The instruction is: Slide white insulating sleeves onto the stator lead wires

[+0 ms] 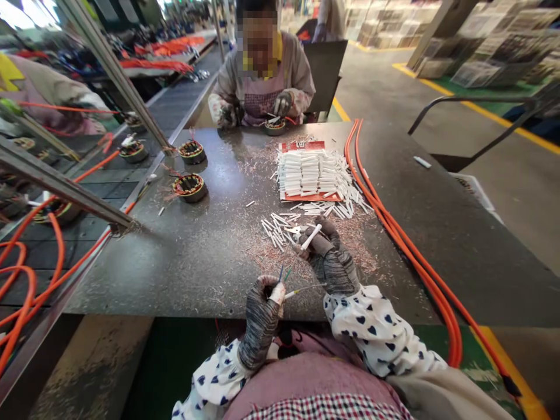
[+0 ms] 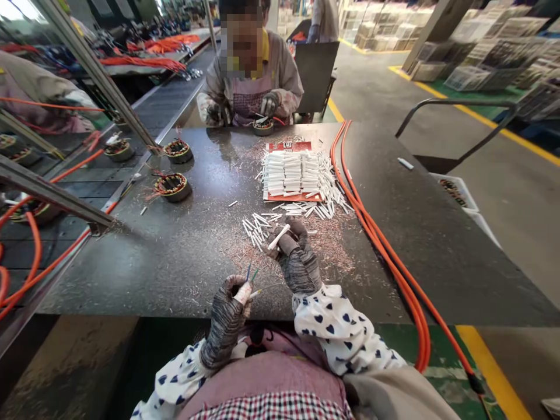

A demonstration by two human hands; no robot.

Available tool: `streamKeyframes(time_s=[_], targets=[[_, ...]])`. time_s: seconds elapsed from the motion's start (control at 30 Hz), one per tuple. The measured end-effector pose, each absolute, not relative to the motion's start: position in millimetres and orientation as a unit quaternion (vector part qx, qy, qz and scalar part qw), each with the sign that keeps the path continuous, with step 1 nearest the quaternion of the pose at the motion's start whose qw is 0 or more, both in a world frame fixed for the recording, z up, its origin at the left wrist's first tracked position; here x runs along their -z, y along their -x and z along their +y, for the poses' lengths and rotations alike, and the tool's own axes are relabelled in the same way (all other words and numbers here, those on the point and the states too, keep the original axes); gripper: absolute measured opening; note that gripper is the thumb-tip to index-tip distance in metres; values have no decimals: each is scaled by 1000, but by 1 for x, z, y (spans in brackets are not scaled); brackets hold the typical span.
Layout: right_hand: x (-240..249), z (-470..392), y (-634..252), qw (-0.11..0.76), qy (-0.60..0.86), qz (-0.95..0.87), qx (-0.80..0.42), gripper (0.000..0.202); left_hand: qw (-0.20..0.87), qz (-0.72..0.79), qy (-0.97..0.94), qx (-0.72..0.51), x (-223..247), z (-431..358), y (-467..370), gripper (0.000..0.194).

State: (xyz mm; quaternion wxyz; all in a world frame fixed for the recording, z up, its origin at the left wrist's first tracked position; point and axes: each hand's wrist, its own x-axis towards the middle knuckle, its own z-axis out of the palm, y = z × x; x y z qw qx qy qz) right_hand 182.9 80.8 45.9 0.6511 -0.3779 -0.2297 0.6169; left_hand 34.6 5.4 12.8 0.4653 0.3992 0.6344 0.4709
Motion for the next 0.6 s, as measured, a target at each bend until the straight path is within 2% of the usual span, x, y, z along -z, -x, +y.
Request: streamKeyframes(time_s=[0.07,0.13,0.23,0.3,0.37,0.4,0.43,0.47,0.6], targets=[[-46,77,-184,646,385,-259,-606,53,453,636,-403,-478,-12,4,-35,25],[-41,71,-186,599,382,-306,-634,50,447,630,-400,-494,-12,4,-35,24],[-25,66,-196,444,318,-433,-717,46,474,606,-377,-515,-12,7,-36,34],[-13,79,-209,348,277,-527,-724,55,505,594,-376,-501,-12,10,-38,39],[-5,111,-229,329,346,-624,-619,59,528,587,-386,-476,-10,14,-39,33],[-4,134,-242,347,412,-657,-527,55,539,585,-389,-465,-9,16,-40,31],[-4,160,-255,355,514,-679,-385,47,548,583,-389,-457,-8,18,-40,31],[-5,187,-268,348,573,-670,-318,43,554,583,-387,-450,-7,19,-40,33],[-5,278,-312,257,691,-651,-179,40,570,588,-378,-432,-2,23,-38,38]])
